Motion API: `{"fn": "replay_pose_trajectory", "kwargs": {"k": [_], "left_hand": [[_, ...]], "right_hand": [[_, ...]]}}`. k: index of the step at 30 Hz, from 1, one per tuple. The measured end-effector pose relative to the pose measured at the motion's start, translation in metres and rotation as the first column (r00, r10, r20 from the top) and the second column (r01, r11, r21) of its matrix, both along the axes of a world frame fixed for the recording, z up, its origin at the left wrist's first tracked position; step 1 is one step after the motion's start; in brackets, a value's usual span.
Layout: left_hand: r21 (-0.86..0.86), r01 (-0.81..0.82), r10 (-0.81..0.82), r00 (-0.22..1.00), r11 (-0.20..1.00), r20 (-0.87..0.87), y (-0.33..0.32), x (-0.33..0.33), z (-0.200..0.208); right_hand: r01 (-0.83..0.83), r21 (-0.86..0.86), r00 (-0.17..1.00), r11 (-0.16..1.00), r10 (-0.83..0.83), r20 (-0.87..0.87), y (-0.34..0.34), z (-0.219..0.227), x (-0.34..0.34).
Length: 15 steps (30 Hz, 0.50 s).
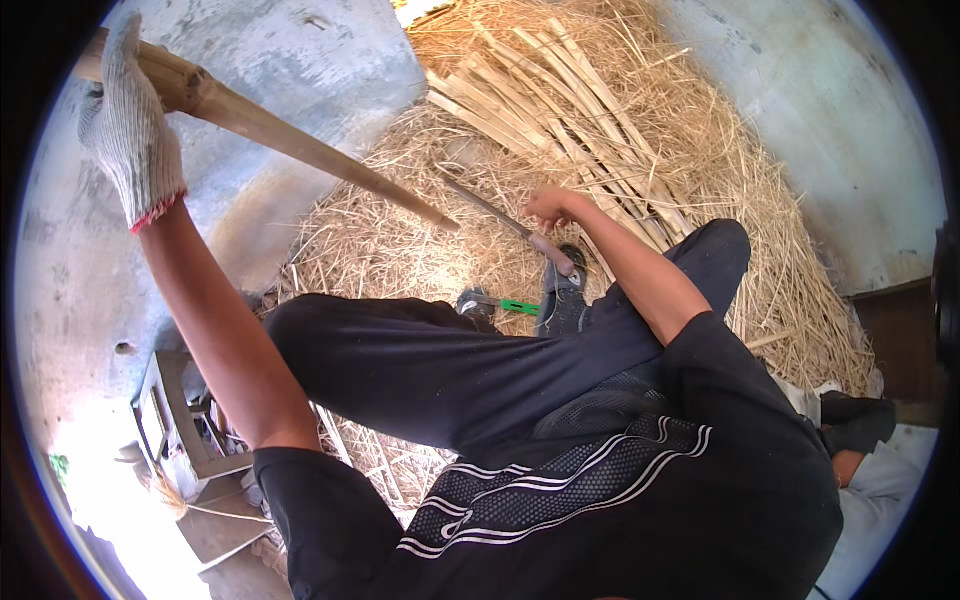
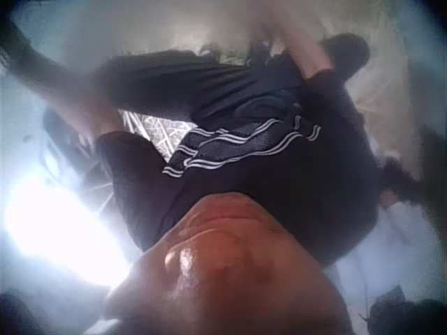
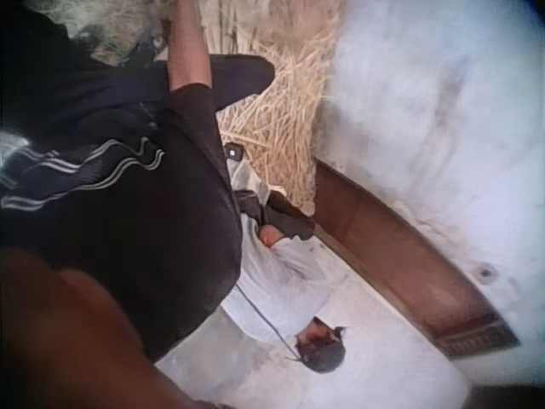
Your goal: The person sits on the ground and uses a knife to shave the outer layer off a bamboo stick. They hold the stick with a gloved left hand and scrape it with the knife in their right hand, creating thin shavings that fall onto a pile of straw.
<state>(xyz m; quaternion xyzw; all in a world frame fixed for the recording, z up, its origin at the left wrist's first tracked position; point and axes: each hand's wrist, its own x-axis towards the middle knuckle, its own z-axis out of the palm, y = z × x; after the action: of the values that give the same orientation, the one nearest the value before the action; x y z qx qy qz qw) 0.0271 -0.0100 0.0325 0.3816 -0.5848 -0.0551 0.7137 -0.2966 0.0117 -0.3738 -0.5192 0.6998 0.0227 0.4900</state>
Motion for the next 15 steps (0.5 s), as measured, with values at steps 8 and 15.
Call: {"fn": "replay_pose_trajectory", "kwargs": {"k": [8, 15], "left_hand": [[0.051, 0.045, -0.057, 0.955, 0.998, 0.292, -0.027, -0.006, -0.02], [0.024, 0.141, -0.14, 0.99, 0.99, -0.018, 0.0, -0.029, -0.005]], "right_hand": [[-0.495, 0.001, 0.849, 0.869, 0.484, -0.213, 0.02, -0.11, -0.002], [-0.793, -0.051, 0.601, 0.607, 0.764, -0.235, 0.07, -0.172, 0.09]]}}
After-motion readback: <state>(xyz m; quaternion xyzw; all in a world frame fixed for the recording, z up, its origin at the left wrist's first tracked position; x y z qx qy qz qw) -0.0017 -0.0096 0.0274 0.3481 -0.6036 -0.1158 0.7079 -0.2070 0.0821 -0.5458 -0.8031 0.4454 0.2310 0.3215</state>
